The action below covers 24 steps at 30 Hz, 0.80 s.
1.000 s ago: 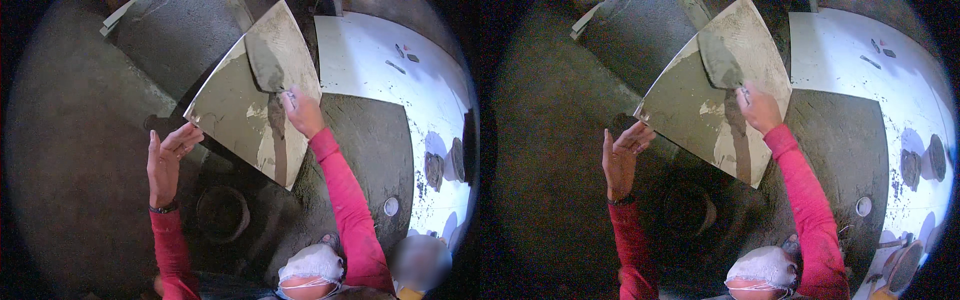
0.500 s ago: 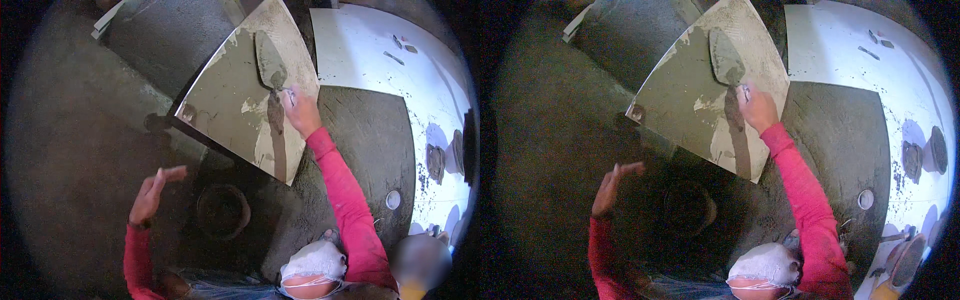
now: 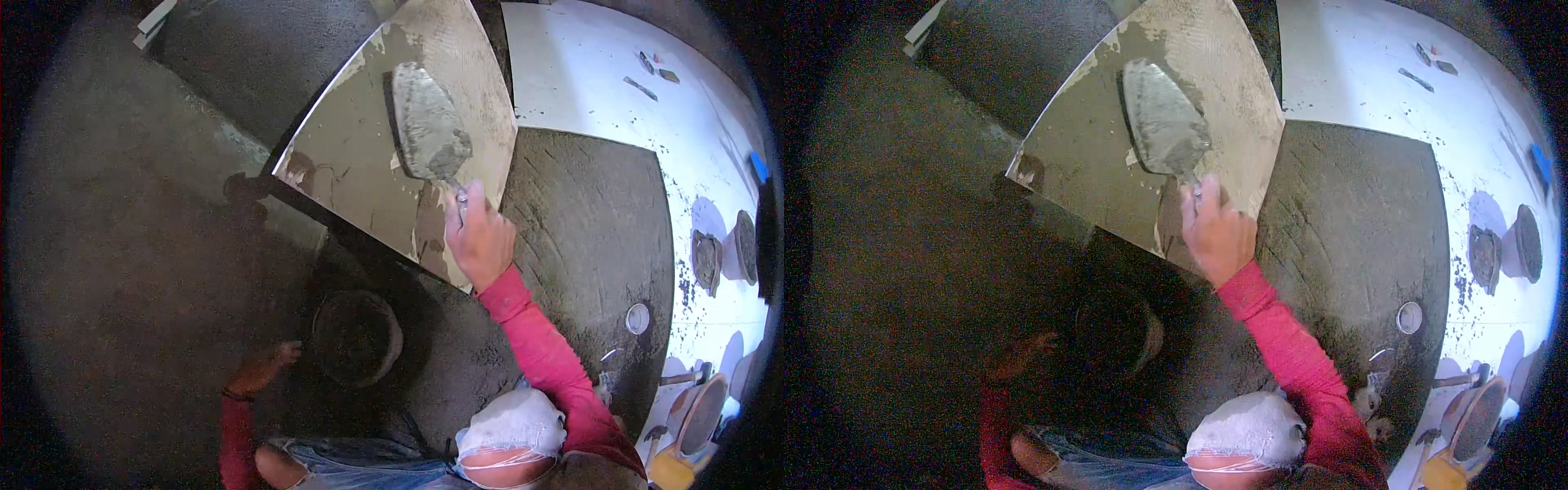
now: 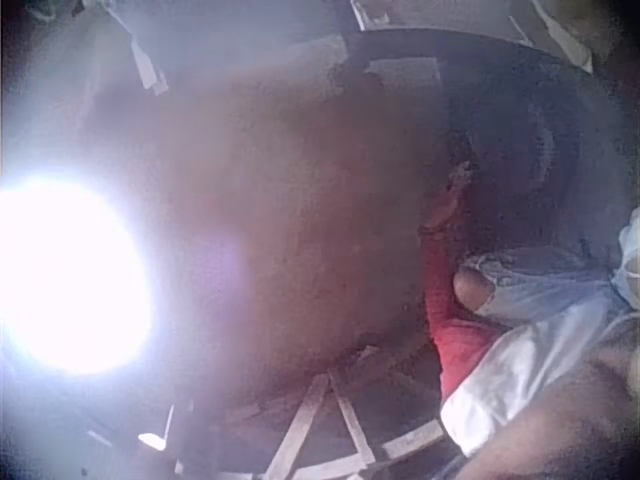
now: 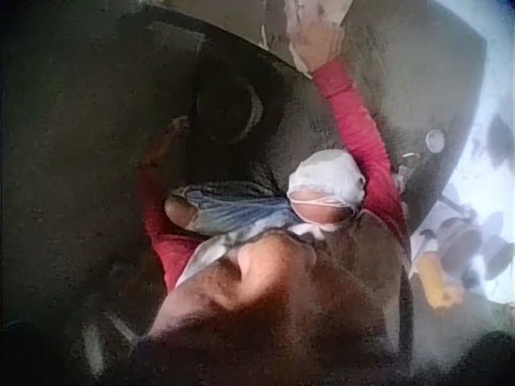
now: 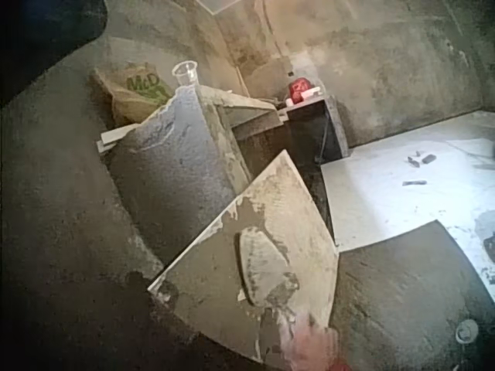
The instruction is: The person positions a large floor tile onto a mortar bed, levels it by tapping with a rubber mallet, then lifts the tile to apply more mortar with a trowel before resetting it.
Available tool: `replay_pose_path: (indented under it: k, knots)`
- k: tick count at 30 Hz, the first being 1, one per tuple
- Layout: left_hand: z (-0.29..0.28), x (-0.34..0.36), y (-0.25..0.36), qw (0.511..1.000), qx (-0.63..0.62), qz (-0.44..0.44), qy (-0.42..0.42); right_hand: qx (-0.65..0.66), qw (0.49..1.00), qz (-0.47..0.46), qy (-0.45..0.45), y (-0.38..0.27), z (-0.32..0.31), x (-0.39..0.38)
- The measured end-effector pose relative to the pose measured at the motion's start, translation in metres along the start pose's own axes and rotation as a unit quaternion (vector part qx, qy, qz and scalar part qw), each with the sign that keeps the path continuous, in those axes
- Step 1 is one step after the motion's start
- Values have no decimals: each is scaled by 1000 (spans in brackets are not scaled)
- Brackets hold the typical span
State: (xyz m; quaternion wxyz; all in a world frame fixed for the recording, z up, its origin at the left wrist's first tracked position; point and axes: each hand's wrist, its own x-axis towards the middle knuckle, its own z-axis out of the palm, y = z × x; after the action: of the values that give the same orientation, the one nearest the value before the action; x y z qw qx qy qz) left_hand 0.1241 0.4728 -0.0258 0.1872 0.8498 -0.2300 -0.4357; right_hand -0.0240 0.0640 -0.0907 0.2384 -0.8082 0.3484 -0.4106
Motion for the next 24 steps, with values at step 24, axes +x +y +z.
replay_pose_path:
  k: [24]
  knots:
    - [7,7,-39,989,-129,75,-12,206,955,184,-105,108,64,29]
